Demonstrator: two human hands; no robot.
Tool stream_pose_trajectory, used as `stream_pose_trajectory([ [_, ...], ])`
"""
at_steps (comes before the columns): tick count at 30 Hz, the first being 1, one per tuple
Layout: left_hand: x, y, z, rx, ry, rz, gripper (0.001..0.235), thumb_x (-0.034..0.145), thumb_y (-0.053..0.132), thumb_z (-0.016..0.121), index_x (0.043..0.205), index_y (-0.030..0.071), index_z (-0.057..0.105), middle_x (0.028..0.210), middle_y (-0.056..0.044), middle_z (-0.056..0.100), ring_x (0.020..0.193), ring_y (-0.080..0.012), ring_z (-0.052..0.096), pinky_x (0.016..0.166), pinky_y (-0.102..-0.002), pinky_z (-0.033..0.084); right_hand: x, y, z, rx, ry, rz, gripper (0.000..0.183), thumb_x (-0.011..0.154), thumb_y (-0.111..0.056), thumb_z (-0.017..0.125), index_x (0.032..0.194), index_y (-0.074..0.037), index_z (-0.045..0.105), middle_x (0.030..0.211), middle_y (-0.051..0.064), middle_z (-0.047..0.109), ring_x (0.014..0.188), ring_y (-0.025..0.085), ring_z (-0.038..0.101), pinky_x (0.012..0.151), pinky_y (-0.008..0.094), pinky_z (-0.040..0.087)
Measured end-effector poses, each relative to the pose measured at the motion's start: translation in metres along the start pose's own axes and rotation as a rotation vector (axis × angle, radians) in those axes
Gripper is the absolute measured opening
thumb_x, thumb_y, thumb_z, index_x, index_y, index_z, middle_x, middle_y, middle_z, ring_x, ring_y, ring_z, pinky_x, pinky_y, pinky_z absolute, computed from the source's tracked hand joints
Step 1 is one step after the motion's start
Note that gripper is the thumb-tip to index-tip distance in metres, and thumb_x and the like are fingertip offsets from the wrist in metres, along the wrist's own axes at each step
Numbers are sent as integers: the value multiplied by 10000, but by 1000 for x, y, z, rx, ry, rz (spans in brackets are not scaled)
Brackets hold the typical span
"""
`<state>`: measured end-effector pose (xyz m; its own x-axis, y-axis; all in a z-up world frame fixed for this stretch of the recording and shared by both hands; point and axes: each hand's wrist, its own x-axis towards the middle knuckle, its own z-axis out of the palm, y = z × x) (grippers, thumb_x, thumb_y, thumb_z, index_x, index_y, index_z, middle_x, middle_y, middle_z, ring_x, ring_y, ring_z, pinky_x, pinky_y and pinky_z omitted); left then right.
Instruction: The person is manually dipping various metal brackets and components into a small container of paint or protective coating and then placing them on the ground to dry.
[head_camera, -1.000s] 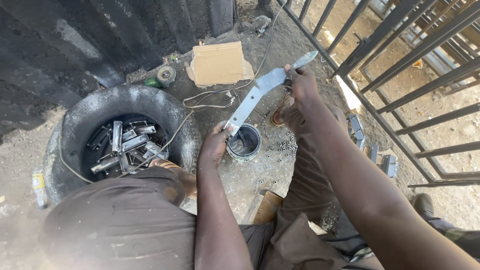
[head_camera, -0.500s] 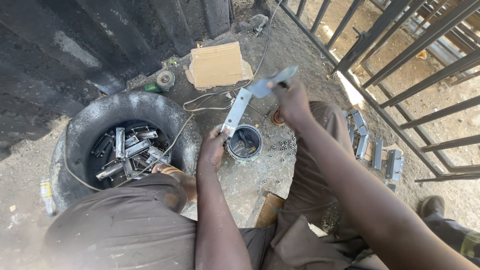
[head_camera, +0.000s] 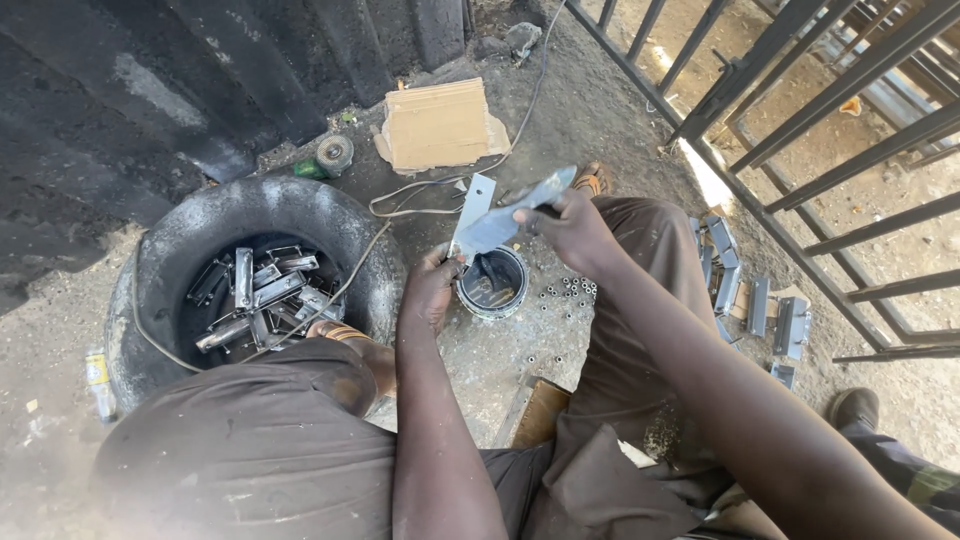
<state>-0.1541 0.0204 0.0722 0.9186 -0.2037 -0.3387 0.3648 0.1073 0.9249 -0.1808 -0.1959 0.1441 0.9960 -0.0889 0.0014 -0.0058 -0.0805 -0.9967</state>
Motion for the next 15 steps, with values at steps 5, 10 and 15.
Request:
stream_pose_trajectory([
  [5, -1, 3, 2, 46, -49, 4, 194, 878, 94, 716, 1067, 93, 756, 763, 32, 595, 660, -52, 579, 550, -154, 432, 30, 23, -13, 123, 18, 69, 237, 922, -119, 800, 1105, 8, 717, 956, 99, 721, 803, 144, 687, 681, 261, 613],
  [10, -11, 14, 6, 74, -44, 2, 123, 893, 107, 700, 998, 121, 762, 751, 47, 571, 663, -36, 549, 557, -150, 428, 33, 18, -29, 44, 256, 64, 191, 973, -129, 738, 1136, -33, 711, 937, 52, 707, 764, 137, 663, 627, 249, 565],
  [15, -20, 29, 15, 91, -53, -3, 75, 883, 112, 711, 939, 133, 755, 723, 48, 580, 655, -40, 551, 556, -155, 413, 12, -1, -5, 137, 75, 126, 226, 913, -144, 791, 1097, -32, 722, 936, 67, 714, 767, 138, 681, 616, 233, 598],
])
